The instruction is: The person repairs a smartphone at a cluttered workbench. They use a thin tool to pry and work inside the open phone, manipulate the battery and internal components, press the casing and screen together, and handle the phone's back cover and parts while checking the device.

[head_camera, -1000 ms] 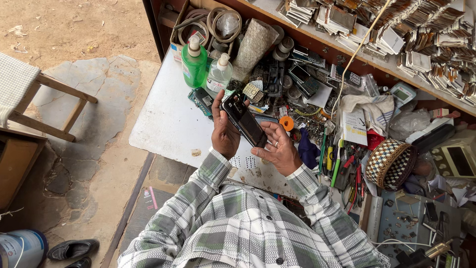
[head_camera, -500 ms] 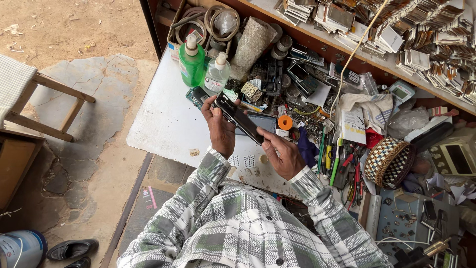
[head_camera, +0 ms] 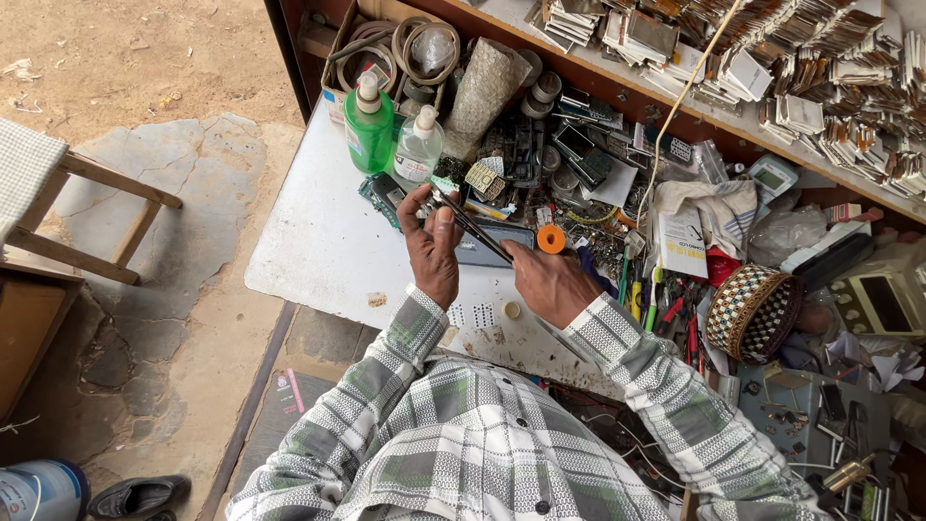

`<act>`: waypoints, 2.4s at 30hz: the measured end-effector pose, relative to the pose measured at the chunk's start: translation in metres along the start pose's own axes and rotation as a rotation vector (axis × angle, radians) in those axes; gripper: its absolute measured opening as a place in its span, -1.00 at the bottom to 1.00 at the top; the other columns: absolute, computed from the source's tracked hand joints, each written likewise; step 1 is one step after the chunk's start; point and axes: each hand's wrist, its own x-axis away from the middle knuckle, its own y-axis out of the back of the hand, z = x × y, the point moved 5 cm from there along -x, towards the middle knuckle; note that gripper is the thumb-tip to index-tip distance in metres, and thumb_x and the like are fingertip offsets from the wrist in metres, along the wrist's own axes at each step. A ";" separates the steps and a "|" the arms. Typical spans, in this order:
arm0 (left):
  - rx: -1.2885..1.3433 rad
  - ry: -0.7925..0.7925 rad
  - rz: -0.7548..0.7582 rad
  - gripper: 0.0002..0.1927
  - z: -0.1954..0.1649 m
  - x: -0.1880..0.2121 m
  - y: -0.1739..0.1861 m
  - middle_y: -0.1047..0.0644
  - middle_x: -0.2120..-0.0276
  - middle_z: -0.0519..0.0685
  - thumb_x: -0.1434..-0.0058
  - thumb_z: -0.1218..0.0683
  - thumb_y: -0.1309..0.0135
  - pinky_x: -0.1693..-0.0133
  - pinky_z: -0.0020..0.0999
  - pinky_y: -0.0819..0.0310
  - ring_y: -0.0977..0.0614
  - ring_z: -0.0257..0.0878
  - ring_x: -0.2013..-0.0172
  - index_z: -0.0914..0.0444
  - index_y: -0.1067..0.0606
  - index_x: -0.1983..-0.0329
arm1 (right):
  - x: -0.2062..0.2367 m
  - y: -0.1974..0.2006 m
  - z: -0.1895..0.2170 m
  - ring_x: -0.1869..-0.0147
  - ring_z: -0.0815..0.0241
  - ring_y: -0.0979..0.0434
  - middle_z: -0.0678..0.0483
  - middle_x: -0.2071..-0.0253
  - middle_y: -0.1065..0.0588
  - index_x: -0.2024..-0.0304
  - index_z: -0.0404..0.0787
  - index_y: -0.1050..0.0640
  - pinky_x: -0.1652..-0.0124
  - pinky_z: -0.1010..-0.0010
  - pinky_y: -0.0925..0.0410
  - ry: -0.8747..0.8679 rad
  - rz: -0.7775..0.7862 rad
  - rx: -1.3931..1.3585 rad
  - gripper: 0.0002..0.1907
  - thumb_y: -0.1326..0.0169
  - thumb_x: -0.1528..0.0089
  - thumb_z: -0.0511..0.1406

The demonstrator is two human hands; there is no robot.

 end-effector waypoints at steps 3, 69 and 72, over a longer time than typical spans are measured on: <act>0.016 -0.011 -0.005 -0.49 -0.001 0.002 -0.001 -0.52 -0.11 0.02 -0.46 0.01 -0.02 -0.10 -0.39 -0.53 -0.54 -0.28 -0.09 0.11 -0.12 -0.37 | -0.002 -0.001 0.000 0.43 -0.03 -0.64 -0.26 0.26 -0.60 -0.29 -0.43 -0.32 0.41 0.25 -0.56 0.041 -0.003 0.065 -0.51 0.07 -0.33 -0.34; 0.380 0.033 -0.088 -0.50 0.003 0.018 0.020 -0.41 -0.18 0.14 -0.52 -0.13 0.45 -0.21 0.13 -0.53 -0.53 0.09 -0.22 0.09 -0.11 -0.46 | 0.020 -0.065 0.027 -0.53 0.00 -0.25 -0.11 -0.40 -0.22 -0.26 -0.23 -0.26 -0.49 0.08 -0.16 -0.111 -0.346 -1.020 -0.23 -0.39 -0.14 -0.22; 0.416 0.056 -0.087 -0.49 0.006 0.018 0.021 -0.42 -0.16 0.12 -0.50 -0.13 0.44 -0.18 0.11 -0.56 -0.55 0.09 -0.20 0.10 -0.13 -0.44 | 0.020 -0.058 0.032 -0.51 -0.03 -0.27 -0.14 -0.39 -0.21 -0.31 -0.23 -0.24 -0.45 0.08 -0.21 -0.128 -0.322 -0.846 -0.20 -0.38 -0.15 -0.20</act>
